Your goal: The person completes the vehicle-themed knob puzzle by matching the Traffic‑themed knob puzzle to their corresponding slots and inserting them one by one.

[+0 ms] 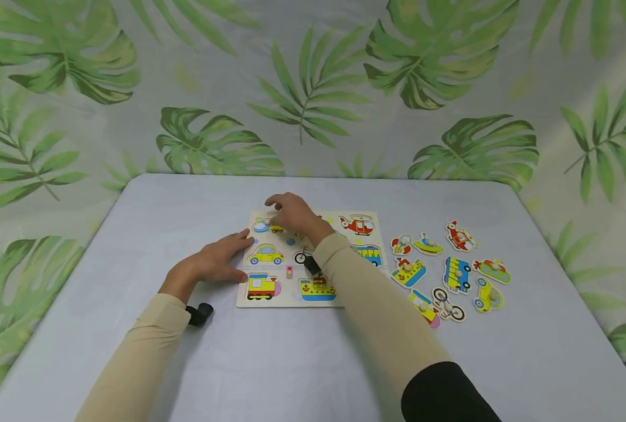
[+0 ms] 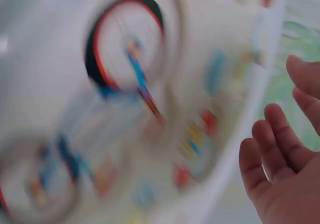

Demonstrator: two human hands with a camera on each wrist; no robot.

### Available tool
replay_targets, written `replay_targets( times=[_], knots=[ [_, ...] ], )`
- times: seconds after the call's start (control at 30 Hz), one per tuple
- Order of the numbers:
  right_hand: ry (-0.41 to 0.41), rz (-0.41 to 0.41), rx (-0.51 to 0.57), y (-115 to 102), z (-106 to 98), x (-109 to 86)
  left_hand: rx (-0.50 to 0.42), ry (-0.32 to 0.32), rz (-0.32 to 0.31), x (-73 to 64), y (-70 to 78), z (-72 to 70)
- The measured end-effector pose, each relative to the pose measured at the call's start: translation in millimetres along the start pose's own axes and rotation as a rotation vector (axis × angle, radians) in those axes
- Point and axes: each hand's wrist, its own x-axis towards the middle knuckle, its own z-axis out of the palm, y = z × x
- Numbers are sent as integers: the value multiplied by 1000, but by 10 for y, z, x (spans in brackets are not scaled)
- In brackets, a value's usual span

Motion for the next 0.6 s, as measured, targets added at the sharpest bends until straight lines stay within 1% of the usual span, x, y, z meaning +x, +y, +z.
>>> replay_targets(
  times=[0.13, 0.2, 0.27, 0.4, 0.5, 0.6],
  knots=[
    [3, -129, -38, -9, -324, -162, 4, 8, 0, 0, 9, -44],
    [4, -178, -60, 29, -492, -302, 2, 16, 1, 7, 11, -45],
    [-3, -201, -69, 109, -642, -476, 4, 19, 2, 14, 10, -26],
    [-14, -189, -85, 376, -898, -864, 5, 20, 20, 6, 17, 21],
    [0, -151, -114, 624, -1044, -1114, 12, 24, 22, -17, 17, 36],
    [23, -95, -135, 884, -1127, -1300, 13, 27, 11, -27, 10, 36]
  ],
)
